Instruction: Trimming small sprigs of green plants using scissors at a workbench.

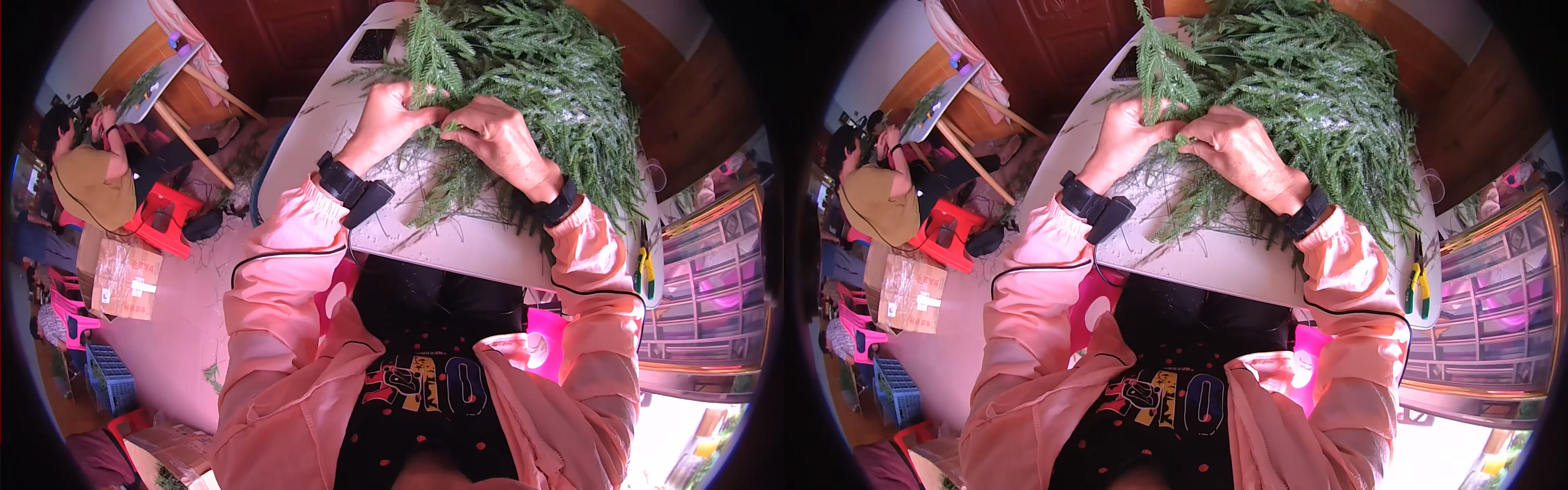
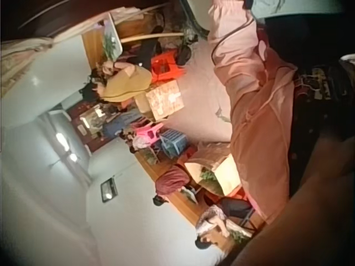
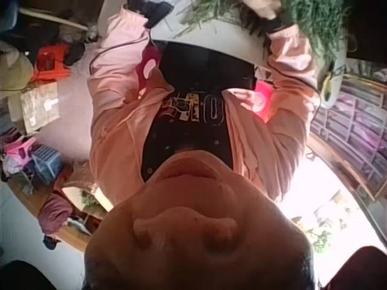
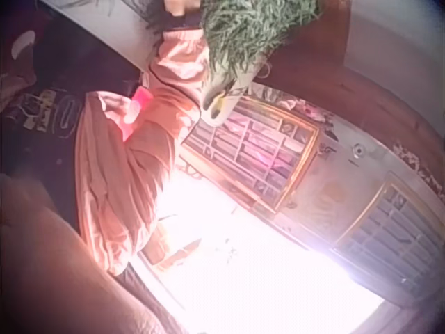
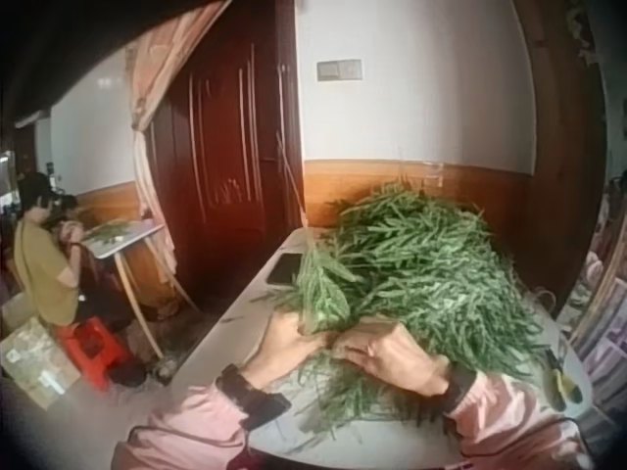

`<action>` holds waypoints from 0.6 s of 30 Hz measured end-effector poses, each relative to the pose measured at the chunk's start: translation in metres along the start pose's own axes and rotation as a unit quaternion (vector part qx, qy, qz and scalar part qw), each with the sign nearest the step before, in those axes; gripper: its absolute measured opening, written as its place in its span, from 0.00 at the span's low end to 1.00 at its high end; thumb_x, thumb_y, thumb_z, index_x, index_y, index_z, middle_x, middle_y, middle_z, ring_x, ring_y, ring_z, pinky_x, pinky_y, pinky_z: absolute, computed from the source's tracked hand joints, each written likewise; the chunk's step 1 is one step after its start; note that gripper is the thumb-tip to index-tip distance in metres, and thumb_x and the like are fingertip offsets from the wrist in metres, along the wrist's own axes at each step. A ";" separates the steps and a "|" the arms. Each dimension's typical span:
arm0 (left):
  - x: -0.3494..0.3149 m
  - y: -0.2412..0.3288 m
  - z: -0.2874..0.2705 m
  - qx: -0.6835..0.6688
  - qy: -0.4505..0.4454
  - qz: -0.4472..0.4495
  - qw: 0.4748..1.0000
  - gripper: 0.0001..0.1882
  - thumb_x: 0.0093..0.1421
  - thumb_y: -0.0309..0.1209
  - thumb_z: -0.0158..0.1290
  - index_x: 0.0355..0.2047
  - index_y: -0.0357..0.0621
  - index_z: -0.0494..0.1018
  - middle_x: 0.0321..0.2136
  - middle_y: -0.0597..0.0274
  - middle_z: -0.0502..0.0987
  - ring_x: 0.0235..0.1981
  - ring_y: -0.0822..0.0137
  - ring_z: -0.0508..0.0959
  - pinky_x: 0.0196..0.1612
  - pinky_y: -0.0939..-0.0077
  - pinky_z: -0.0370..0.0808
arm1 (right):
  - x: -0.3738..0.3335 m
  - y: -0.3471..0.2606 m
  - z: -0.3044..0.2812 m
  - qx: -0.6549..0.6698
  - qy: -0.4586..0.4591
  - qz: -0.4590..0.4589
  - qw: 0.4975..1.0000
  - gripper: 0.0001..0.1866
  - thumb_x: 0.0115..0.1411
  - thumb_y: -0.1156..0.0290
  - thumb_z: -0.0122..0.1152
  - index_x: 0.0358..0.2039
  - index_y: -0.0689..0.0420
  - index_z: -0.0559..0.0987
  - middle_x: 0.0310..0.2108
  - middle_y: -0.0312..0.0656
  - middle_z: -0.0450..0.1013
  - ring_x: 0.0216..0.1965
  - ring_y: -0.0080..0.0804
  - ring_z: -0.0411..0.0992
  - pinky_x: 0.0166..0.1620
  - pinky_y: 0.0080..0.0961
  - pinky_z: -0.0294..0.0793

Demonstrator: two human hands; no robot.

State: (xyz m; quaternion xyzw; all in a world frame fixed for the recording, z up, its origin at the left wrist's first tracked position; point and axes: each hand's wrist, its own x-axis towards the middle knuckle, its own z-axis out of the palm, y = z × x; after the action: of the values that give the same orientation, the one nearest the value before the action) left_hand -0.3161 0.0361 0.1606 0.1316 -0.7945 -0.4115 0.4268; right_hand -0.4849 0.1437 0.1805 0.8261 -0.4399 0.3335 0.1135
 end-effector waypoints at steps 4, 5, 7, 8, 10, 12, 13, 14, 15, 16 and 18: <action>0.000 0.000 -0.007 -0.200 -0.022 -0.098 0.975 0.16 0.55 0.29 0.60 0.42 0.32 0.73 0.34 0.58 0.78 0.31 0.73 0.78 0.35 0.76 0.76 | 0.000 -0.006 -0.007 0.028 0.035 -0.010 0.999 0.12 0.43 0.80 0.63 0.32 0.58 0.78 0.31 0.37 0.74 0.33 0.36 0.70 0.39 0.29 0.70; 0.002 0.002 -0.011 -0.198 -0.022 -0.096 0.975 0.16 0.55 0.29 0.60 0.42 0.32 0.73 0.34 0.58 0.78 0.31 0.73 0.78 0.35 0.76 0.76 | 0.001 -0.007 -0.008 0.024 0.056 -0.037 0.997 0.12 0.44 0.80 0.63 0.32 0.58 0.78 0.31 0.38 0.74 0.33 0.37 0.70 0.39 0.30 0.70; 0.009 0.006 -0.021 -0.327 0.045 -0.169 0.929 0.19 0.59 0.33 0.57 0.46 0.33 0.71 0.35 0.57 0.78 0.33 0.72 0.77 0.38 0.75 0.76 | 0.002 -0.009 -0.010 0.017 0.061 -0.047 0.997 0.12 0.44 0.80 0.63 0.32 0.58 0.78 0.31 0.38 0.74 0.33 0.37 0.70 0.39 0.30 0.70; 0.012 0.007 -0.025 -0.390 0.078 -0.204 0.895 0.20 0.60 0.35 0.55 0.48 0.33 0.69 0.36 0.56 0.78 0.34 0.71 0.77 0.40 0.74 0.75 | 0.003 -0.010 -0.011 0.010 0.063 -0.056 0.996 0.12 0.44 0.80 0.63 0.32 0.58 0.78 0.31 0.38 0.74 0.33 0.38 0.70 0.39 0.30 0.70; 0.017 0.003 -0.033 -0.414 0.095 -0.190 0.885 0.20 0.62 0.35 0.53 0.50 0.34 0.68 0.37 0.56 0.78 0.34 0.71 0.77 0.41 0.74 0.75 | 0.003 -0.011 -0.009 0.008 0.061 -0.067 0.996 0.11 0.44 0.80 0.62 0.32 0.58 0.78 0.32 0.38 0.74 0.33 0.38 0.70 0.39 0.31 0.70; 0.019 -0.001 -0.040 -0.464 0.122 -0.162 0.862 0.21 0.64 0.37 0.49 0.53 0.36 0.65 0.39 0.57 0.78 0.35 0.70 0.76 0.44 0.74 0.73 | 0.002 -0.013 -0.007 0.029 0.017 -0.060 0.998 0.10 0.45 0.79 0.64 0.31 0.58 0.78 0.32 0.38 0.74 0.33 0.38 0.71 0.40 0.31 0.70; 0.018 -0.003 -0.039 -0.464 0.126 -0.163 0.862 0.21 0.64 0.37 0.49 0.53 0.36 0.65 0.39 0.57 0.78 0.35 0.70 0.76 0.44 0.74 0.73 | 0.001 -0.014 -0.005 0.039 -0.005 -0.056 0.998 0.10 0.45 0.78 0.64 0.31 0.57 0.79 0.32 0.37 0.75 0.33 0.38 0.71 0.40 0.31 0.70; 0.018 -0.004 -0.036 -0.425 0.125 -0.121 0.888 0.20 0.64 0.35 0.49 0.53 0.36 0.66 0.39 0.57 0.78 0.34 0.71 0.76 0.44 0.76 0.72 | 0.001 -0.013 -0.003 0.040 -0.007 -0.056 0.998 0.10 0.45 0.78 0.64 0.31 0.57 0.79 0.32 0.37 0.75 0.33 0.38 0.71 0.40 0.31 0.70; 0.018 -0.006 -0.033 -0.386 0.122 -0.079 0.911 0.19 0.65 0.34 0.48 0.53 0.37 0.67 0.39 0.57 0.77 0.34 0.71 0.76 0.44 0.78 0.71 | 0.000 -0.012 0.001 0.076 -0.029 -0.039 0.996 0.09 0.45 0.77 0.65 0.30 0.57 0.79 0.33 0.37 0.75 0.34 0.37 0.71 0.41 0.30 0.70; 0.018 -0.007 -0.031 -0.345 0.118 -0.037 0.931 0.18 0.65 0.33 0.48 0.52 0.37 0.68 0.40 0.58 0.77 0.34 0.72 0.76 0.44 0.79 0.71 | -0.001 -0.010 0.004 0.112 -0.052 -0.021 0.992 0.08 0.46 0.75 0.66 0.29 0.57 0.80 0.34 0.37 0.75 0.35 0.36 0.71 0.41 0.30 0.70; 0.017 -0.010 -0.029 -0.271 0.111 -0.027 0.956 0.17 0.64 0.31 0.48 0.51 0.37 0.69 0.40 0.58 0.77 0.32 0.73 0.75 0.42 0.80 0.70 | -0.001 -0.008 0.005 0.146 -0.075 0.002 0.986 0.08 0.46 0.74 0.67 0.29 0.57 0.80 0.35 0.36 0.75 0.36 0.35 0.71 0.41 0.29 0.70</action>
State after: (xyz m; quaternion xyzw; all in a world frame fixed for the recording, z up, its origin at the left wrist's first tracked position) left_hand -0.3047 0.0043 0.1716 0.0771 -0.5968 -0.6058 0.5205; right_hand -0.4771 0.1463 0.1774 0.8556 -0.3953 0.3316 -0.0421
